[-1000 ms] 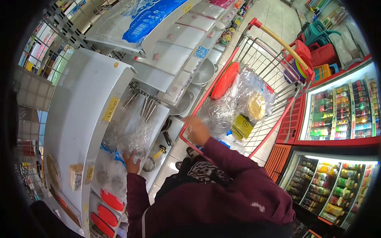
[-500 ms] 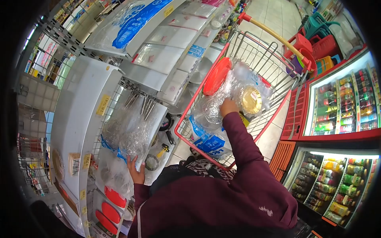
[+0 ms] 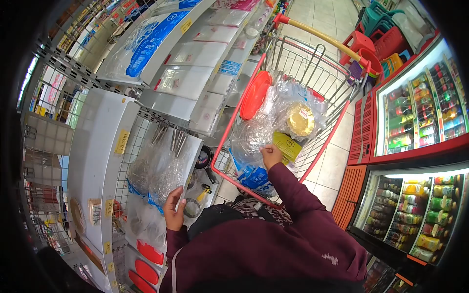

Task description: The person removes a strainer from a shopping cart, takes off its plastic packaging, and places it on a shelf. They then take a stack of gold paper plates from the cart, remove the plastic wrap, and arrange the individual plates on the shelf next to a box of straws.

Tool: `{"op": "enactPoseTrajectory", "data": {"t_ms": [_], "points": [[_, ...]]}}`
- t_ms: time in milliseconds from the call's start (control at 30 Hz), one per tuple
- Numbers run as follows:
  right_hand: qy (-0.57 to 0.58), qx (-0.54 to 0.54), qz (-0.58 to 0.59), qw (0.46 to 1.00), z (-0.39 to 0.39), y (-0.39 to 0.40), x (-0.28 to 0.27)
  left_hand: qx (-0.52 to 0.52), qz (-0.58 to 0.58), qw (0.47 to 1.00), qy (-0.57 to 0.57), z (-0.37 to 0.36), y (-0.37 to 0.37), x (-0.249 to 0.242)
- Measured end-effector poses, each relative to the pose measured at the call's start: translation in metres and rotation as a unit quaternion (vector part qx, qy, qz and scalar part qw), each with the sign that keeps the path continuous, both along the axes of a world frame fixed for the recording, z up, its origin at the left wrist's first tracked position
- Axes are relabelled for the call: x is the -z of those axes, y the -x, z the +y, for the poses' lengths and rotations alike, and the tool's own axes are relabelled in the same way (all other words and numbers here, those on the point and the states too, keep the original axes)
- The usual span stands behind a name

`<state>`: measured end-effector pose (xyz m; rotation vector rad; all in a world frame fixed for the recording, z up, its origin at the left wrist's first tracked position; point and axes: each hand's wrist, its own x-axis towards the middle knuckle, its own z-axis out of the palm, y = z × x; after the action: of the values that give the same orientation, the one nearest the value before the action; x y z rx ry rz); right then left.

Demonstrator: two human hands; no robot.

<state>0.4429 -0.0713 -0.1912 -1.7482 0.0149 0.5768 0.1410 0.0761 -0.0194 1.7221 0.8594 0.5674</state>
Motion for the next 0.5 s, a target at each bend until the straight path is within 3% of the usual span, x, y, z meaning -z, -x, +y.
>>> {"op": "enactPoseTrajectory", "data": {"t_ms": [100, 133, 233, 300, 400, 500], "points": [[-0.077, -0.006, 0.021, 0.997, 0.019, 0.004, -0.02, 0.041, 0.002, 0.999, -0.007, -0.005, -0.013, -0.011], [-0.129, 0.039, 0.145, 0.98, 0.027, 0.008, -0.053, 0.048, -0.001, 0.999, -0.002, -0.007, -0.017, -0.015], [-0.191, 0.061, 0.217, 0.955, 0.043, 0.002, -0.077, 0.061, -0.011, 0.998, 0.014, -0.007, -0.02, -0.018], [-0.173, 0.043, 0.201, 0.963, 0.047, -0.007, -0.086, 0.064, -0.018, 0.998, 0.022, -0.007, -0.02, -0.018], [-0.34, 0.025, 0.121, 0.932, 0.048, -0.018, -0.095, 0.062, -0.032, 0.996, 0.048, -0.007, -0.017, -0.016], [-0.35, 0.038, 0.126, 0.927, 0.037, -0.031, -0.129, 0.061, -0.057, 0.991, 0.1, -0.008, -0.018, -0.017]]}}
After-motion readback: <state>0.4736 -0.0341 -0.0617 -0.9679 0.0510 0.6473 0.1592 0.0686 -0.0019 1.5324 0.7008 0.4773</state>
